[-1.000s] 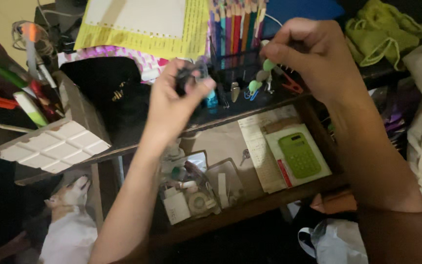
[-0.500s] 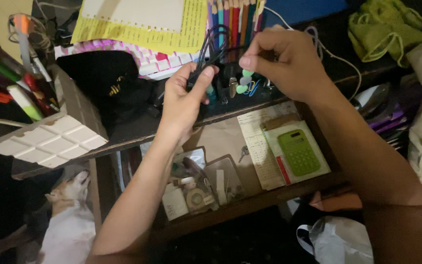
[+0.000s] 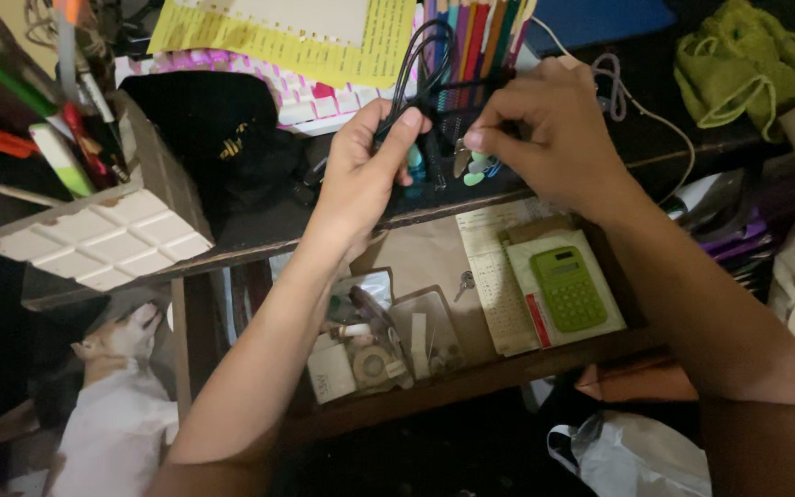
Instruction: The person organizes items on a cluttered desk, moving a yellow notepad and a green calculator into a drawer. They then handle a white cup containing pens and a small black box, placing them back on the desk. Finally, they pick up a pair of glasses and place them into a plastic bag inside the drawer.
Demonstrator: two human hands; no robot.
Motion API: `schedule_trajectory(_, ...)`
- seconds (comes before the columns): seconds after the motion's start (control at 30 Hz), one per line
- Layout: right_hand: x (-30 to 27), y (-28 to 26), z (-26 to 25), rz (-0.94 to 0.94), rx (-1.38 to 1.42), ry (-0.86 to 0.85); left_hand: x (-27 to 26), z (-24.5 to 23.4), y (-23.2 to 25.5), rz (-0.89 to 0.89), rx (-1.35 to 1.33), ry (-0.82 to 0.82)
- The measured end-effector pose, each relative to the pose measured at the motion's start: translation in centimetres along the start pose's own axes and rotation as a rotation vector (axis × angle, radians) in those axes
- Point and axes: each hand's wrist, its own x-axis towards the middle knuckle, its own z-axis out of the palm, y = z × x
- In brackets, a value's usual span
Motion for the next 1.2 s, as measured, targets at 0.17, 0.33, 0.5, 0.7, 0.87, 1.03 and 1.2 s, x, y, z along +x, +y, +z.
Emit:
schedule_trajectory(0.17,-0.6,-0.2,0.5,-0.010,-0.048,-0.003,-0.3,-0.8,0.7,-0.137,-0.160,-0.013)
schedule_trajectory(0.33,-1.4,0.4,0.5,-0.014,-0.076,-0.038,-0.8,-1.4,1.7,-0.239,-0.378,-0.035)
schedule_trajectory(0.5,-1.0,0.6,-0.5,-0.130,-0.105,-0.059,-1.6,-1.8,2.6,-0.279,-0.491,-0.055)
schedule_trajectory(0.7,-2.1,-2.7,-1.2,-0.028,0.123,0.163,-4.5,-2.1,3.6,-0.286,-0.509,-0.059)
schedule_trajectory(0.87,-3.2,-6.0,1.4,-0.035,0.352,-0.022,-8.2,-3.5,3.9,-0.088,-0.157,-0.193)
schedule_trajectory(1.03,-2.1,-9.5,2.9,0.141,0.932,-0.181,-10.9,-4.2,3.4,-0.051,0.081,-0.256)
schedule_trajectory(1.2,-2.5,-12.1,5.1,0.173,1.020,-0.318,-14.2,-6.1,2.8,-0.154,0.049,-0.131)
